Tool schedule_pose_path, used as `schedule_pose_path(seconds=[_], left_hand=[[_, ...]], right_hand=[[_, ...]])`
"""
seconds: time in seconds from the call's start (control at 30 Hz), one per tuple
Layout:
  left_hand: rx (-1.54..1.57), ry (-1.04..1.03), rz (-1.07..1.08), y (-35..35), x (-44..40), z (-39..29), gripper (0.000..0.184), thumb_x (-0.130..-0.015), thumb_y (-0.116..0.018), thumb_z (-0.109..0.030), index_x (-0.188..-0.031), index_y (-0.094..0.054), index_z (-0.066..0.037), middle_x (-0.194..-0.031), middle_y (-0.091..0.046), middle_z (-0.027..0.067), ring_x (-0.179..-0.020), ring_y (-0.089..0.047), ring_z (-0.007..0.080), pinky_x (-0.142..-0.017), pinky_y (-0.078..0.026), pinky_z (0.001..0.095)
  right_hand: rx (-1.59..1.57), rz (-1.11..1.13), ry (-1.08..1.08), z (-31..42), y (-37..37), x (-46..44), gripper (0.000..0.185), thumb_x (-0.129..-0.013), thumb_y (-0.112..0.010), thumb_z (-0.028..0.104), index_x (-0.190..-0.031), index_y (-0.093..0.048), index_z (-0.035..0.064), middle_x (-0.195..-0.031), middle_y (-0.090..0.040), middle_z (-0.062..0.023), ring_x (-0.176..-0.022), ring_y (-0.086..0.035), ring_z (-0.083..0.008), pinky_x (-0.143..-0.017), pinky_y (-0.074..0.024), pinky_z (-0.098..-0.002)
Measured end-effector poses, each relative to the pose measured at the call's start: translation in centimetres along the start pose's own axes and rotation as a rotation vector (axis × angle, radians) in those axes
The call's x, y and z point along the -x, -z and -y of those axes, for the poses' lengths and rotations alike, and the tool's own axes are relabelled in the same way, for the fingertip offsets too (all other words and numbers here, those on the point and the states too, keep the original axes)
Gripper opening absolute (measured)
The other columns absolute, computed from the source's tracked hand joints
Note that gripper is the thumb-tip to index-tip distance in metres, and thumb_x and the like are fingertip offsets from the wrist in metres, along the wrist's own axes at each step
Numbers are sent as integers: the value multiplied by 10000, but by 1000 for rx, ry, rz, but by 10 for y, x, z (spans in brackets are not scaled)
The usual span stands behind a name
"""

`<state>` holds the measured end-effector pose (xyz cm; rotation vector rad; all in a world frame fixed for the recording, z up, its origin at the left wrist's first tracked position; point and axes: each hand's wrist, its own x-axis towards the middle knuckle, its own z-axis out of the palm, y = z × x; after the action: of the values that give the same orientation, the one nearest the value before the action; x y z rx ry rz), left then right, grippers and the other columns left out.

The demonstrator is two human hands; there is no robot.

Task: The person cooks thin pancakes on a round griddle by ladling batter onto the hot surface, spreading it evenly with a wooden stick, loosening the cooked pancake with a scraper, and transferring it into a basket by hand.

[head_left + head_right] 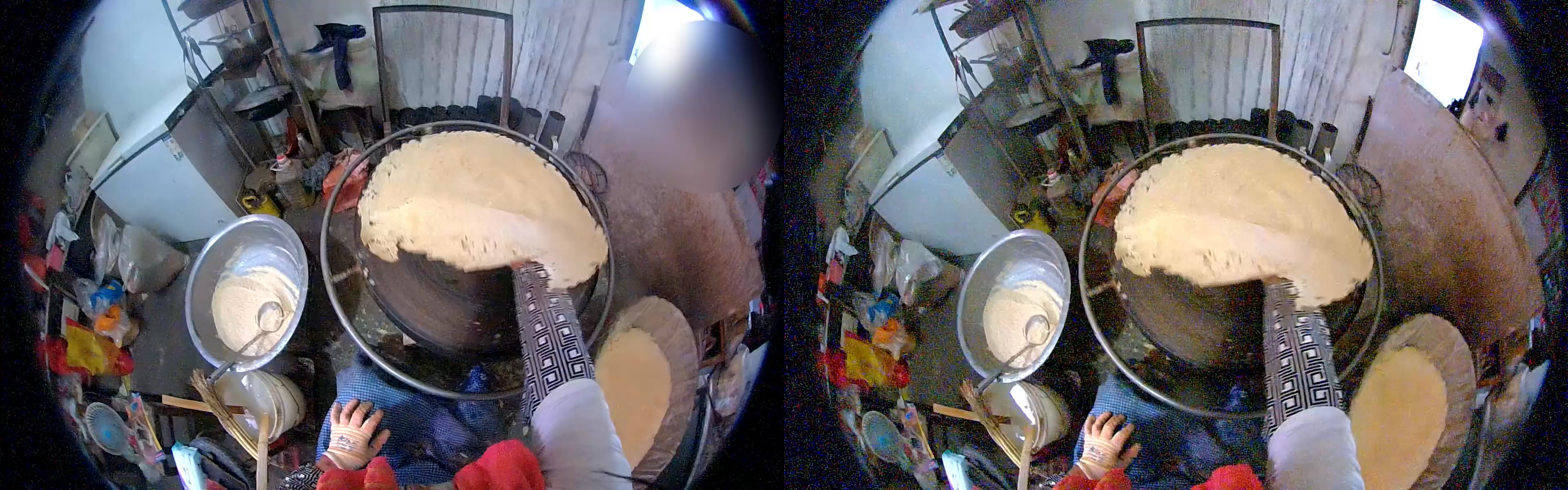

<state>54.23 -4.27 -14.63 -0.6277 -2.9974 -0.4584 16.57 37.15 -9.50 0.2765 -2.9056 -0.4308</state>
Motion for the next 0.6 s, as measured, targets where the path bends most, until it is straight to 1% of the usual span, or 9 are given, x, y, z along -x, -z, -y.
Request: schedule_pose_path(seconds=[0.2, 0.23, 0.3, 0.37, 0.43, 0.47, 0.5, 0.53, 0.6], left_hand=[[20, 15, -7, 5, 22, -8, 492, -761, -724, -431, -1168, -630, -171, -1297, -515, 121, -1258, -394, 386, -1067, -251, 610], [22, 11, 1, 3, 24, -9, 495, -764, -721, -415, -1173, -623, -153, -1302, -506, 131, -1267, -381, 387, -1073, -248, 596], [3, -40, -29, 3, 24, -13, 486, -764, -720, -382, -1165, -617, -129, -1292, -506, 146, -1263, -387, 382, -1067, -256, 593], [75, -54, 58, 8, 18, -15, 500, -760, -724, -327, -1182, -590, -96, -1267, -483, 198, -1225, -412, 402, -1066, -256, 592], [57, -163, -147, -19, 15, 6, 546, -755, -741, -177, -1234, -534, -19, -1270, -464, 274, -1207, -436, 446, -1045, -349, 529], [87, -106, -207, -32, 10, 15, 530, -860, -676, -194, -1314, -486, 2, -1328, -443, 285, -1248, -414, 450, -1071, -344, 511], [136, -48, -94, -46, 0, 38, 550, -946, -596, -248, -1397, -419, 13, -1376, -419, 292, -1289, -387, 441, -1099, -315, 506], [312, 104, -4, -56, -9, 45, 600, -978, -547, -336, -1443, -376, 4, -1400, -413, 292, -1303, -384, 429, -1103, -314, 490], [222, 255, 86, -57, -16, 56, 647, -977, -540, -423, -1444, -381, -4, -1415, -424, 282, -1289, -423, 414, -1100, -330, 457]], right_hand=[[-121, 214, -498, -111, 17, 159, 283, -881, -565, 256, -1035, -685, 51, -976, -717, -140, -879, -677, -332, -821, -531, -415], [-97, 38, -677, -120, 14, 204, 274, -830, -656, 260, -964, -685, 23, -933, -700, -183, -848, -657, -365, -753, -524, -444], [-367, -99, -906, -110, 52, 312, 293, -878, -642, 324, -879, -681, 33, -872, -705, -193, -818, -679, -331, -713, -533, -429], [-1373, -288, -1018, -71, 50, 452, 356, -870, -677, 358, -971, -680, 17, -945, -716, -133, -891, -684, -253, -777, -538, -405], [-2050, -220, -1249, 9, 128, 563, 447, -866, -702, 352, -1146, -644, 8, -1071, -697, -63, -970, -661, -203, -882, -522, -375], [-2083, -206, -1266, 38, 104, 638, 490, -861, -709, 329, -1214, -608, 4, -1111, -689, -70, -994, -657, -209, -919, -508, -362], [-2125, -185, -1267, 75, 83, 707, 543, -857, -715, 307, -1283, -572, 1, -1150, -682, -77, -1019, -653, -215, -957, -494, -349], [-2218, -284, -1508, 112, 104, 755, 525, -863, -709, 295, -1279, -579, 2, -1156, -680, -73, -1031, -646, -212, -962, -491, -349], [-2263, -579, -1809, 181, 126, 819, 424, -906, -661, 258, -1236, -613, -4, -1128, -684, -52, -1057, -621, -204, -950, -487, -353]])
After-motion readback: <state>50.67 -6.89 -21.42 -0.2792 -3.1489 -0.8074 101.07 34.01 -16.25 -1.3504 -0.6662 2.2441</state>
